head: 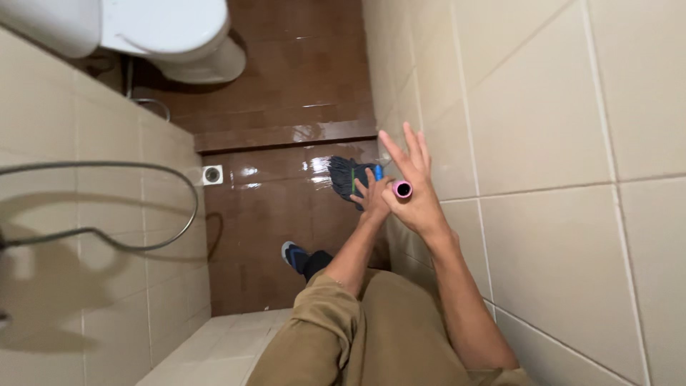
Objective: The person cleans the bathroom floor by hand using a mop, reaching into corners and around the base of the toilet.
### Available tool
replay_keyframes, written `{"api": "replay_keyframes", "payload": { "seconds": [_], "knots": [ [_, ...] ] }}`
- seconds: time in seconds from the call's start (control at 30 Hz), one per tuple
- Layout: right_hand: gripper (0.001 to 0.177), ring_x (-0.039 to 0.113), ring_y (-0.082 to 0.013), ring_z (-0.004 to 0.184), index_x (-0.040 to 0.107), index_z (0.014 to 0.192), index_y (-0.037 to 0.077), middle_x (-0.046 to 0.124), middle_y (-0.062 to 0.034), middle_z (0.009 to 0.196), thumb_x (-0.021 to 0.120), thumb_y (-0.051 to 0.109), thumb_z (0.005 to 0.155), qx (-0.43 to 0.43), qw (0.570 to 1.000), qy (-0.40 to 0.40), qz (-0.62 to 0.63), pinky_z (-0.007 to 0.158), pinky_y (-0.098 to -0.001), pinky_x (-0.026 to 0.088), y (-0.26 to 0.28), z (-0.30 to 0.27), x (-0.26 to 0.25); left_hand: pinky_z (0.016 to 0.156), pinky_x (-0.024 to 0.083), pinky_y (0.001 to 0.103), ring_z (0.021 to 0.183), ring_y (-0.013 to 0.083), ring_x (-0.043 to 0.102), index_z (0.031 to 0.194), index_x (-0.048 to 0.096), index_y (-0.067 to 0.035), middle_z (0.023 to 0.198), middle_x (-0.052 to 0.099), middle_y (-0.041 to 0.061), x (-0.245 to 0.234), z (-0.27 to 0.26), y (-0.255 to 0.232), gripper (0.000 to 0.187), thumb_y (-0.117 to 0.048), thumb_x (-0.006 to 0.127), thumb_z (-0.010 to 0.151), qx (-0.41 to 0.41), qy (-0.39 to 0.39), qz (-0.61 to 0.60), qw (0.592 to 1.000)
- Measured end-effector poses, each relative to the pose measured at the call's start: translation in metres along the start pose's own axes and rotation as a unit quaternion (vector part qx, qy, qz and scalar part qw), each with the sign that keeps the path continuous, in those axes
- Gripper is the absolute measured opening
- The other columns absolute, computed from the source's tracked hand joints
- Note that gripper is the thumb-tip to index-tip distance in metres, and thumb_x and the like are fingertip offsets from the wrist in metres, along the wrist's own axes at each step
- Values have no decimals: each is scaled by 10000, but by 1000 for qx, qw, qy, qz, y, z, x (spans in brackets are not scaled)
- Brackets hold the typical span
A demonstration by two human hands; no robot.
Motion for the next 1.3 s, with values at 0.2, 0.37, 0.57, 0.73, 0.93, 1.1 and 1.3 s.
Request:
{"api": "replay_keyframes", "payload": {
  "seconds": [0.2, 0.37, 0.57, 0.73, 0.93, 1.1, 1.3],
  "knots": [
    [841, 340, -400, 1573, 274, 1640, 85, 306, -207, 1705, 720, -9, 933, 17, 979, -51, 196, 1291, -451, 293, -21, -2, -32, 1210, 216, 619, 1502, 535, 169, 1247, 742, -232, 1675, 185, 201, 10, -2, -32, 398, -295, 721, 854, 223, -143, 10, 964],
    [917, 428, -376, 1537, 132, 1676, 86, 320, -230, 1696, 648, -57, 932, 53, 937, -101, 330, 1227, -464, 408, -34, -14, -49, 1205, 304, 579, 1520, 471, 278, 1203, 750, -240, 1704, 246, 147, 12, -21, -65, 453, -154, 798, 761, 279, -172, 61, 943],
    [1041, 478, -400, 1535, 85, 1712, 148, 316, -226, 1734, 559, -148, 832, 39, 930, -136, 341, 1282, -511, 411, -42, -18, -74, 1201, 218, 651, 1528, 498, 176, 1446, 568, -309, 1701, 100, 181, -6, -41, -83, 865, -17, 828, 675, 315, -187, 71, 928],
    [1106, 469, -405, 1553, 26, 1721, 186, 267, -210, 1766, 477, -170, 776, 53, 922, -109, 367, 1300, -528, 392, -43, -11, -63, 1219, 210, 652, 1548, 481, 157, 1526, 455, -356, 1713, 72, 179, -23, -41, -74, 1011, 10, 824, 658, 308, -186, 88, 929],
    [1132, 486, -399, 1529, -17, 1713, 210, 256, -207, 1765, 497, -166, 777, 49, 905, -81, 415, 1304, -527, 388, -43, 3, -34, 1213, 214, 652, 1545, 475, 158, 1508, 470, -345, 1705, 58, 181, -47, -36, -49, 1004, 14, 834, 644, 284, -205, 84, 933],
    [1157, 485, -406, 1512, -39, 1705, 232, 241, -206, 1767, 491, -165, 756, 48, 891, -52, 449, 1284, -522, 391, -45, 11, 4, 1215, 219, 643, 1543, 464, 184, 1499, 510, -337, 1707, 59, 165, -69, -28, -7, 967, 23, 830, 661, 245, -242, 117, 932],
    [1193, 386, -393, 1572, -101, 1685, 287, 229, -219, 1762, 517, -156, 766, 42, 868, 29, 493, 1301, -470, 337, -20, 19, 73, 1248, 164, 613, 1553, 419, 153, 1408, 604, -366, 1723, 62, 109, -115, -23, 63, 886, 57, 816, 659, 165, -241, 117, 949]
  ]
}}
Point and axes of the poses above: each hand's wrist, its own z-axis towards the middle knuckle, its own x-axis out of the palm, y = z × x, the point moved 8 cm from there along z, towards the middle knuckle
